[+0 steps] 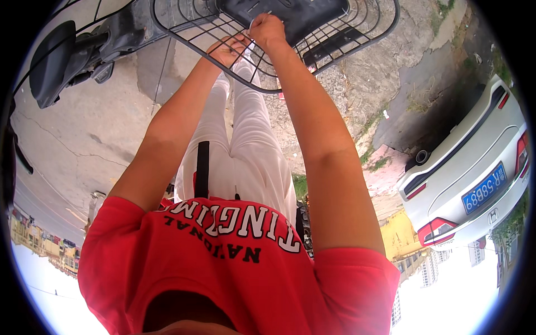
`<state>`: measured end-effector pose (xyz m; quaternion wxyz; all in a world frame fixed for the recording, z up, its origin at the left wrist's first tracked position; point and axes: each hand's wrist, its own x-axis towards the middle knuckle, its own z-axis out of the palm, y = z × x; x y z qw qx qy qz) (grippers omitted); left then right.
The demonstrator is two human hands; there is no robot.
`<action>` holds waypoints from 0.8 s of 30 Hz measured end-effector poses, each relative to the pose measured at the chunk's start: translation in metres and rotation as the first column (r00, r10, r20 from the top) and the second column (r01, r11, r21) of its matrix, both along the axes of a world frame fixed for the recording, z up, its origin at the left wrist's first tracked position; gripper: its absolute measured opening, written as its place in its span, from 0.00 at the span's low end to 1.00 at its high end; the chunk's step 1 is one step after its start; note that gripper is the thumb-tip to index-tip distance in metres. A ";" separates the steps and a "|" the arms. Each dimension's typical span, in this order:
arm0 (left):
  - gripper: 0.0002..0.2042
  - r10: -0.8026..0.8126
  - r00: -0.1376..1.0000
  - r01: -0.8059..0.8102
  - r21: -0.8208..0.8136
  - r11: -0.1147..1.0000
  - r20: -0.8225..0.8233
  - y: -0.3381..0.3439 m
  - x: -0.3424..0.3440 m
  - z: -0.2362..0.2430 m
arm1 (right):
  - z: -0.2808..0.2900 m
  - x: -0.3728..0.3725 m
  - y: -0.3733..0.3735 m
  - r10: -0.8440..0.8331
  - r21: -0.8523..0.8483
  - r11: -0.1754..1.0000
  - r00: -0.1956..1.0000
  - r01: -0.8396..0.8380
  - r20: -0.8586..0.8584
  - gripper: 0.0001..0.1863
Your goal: The person works on the front basket of an electric scooter, using pliers to manipulate wires and zip ties. They repeatedly adjust and secure the wires within the basket, occasionally repositioning the basket itself.
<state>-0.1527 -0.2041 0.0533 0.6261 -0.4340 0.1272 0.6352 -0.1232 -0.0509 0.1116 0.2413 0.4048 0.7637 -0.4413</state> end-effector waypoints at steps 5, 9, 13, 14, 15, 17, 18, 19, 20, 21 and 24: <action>0.03 -0.024 0.999 0.024 -0.039 0.999 0.022 0.003 -0.007 0.015 | 0.013 -0.001 -0.003 0.055 0.068 0.996 0.998 -0.052 -0.040 0.09; 0.02 -0.046 0.999 0.047 -0.110 0.993 0.018 0.009 -0.009 0.024 | 0.019 -0.002 -0.006 0.072 0.153 0.986 0.997 -0.066 -0.035 0.07; 0.02 -0.009 1.000 0.008 -0.157 0.988 -0.004 0.013 -0.007 0.030 | 0.025 -0.005 -0.007 0.088 0.183 0.979 0.996 -0.090 0.019 0.06; 0.02 -0.043 0.999 0.041 -0.146 0.988 -0.011 0.013 -0.008 0.030 | 0.026 -0.006 -0.008 0.095 0.192 0.976 0.995 -0.100 0.037 0.07; 0.02 -0.076 0.997 0.073 -0.135 0.988 -0.018 0.013 -0.008 0.029 | 0.025 -0.005 -0.008 0.096 0.208 0.973 0.995 -0.100 0.031 0.07; 0.03 -0.095 0.994 0.090 -0.077 0.993 -0.052 0.010 -0.009 0.026 | 0.024 -0.004 -0.012 0.100 0.238 0.966 0.995 -0.101 0.017 0.07; 0.03 -0.078 0.994 0.076 -0.030 0.997 -0.076 0.006 -0.008 0.024 | 0.023 -0.004 -0.014 0.086 0.229 0.969 0.996 -0.088 0.021 0.07; 0.03 -0.060 0.993 0.063 0.019 0.998 -0.100 0.004 -0.007 0.022 | 0.023 -0.004 -0.015 0.071 0.221 0.972 0.997 -0.075 0.026 0.07; 0.03 -0.041 0.993 0.045 0.036 0.998 -0.111 0.001 -0.005 0.020 | 0.023 -0.004 -0.017 0.059 0.211 0.975 0.998 -0.064 0.030 0.07; 0.03 -0.021 0.992 0.028 0.054 0.998 -0.121 -0.001 -0.002 0.018 | 0.022 -0.004 -0.017 0.070 0.233 0.970 0.997 -0.073 0.021 0.07; 0.02 0.016 0.996 -0.010 0.066 0.998 -0.090 -0.003 -0.001 0.019 | 0.020 -0.004 -0.017 0.082 0.266 0.960 0.997 -0.081 0.008 0.08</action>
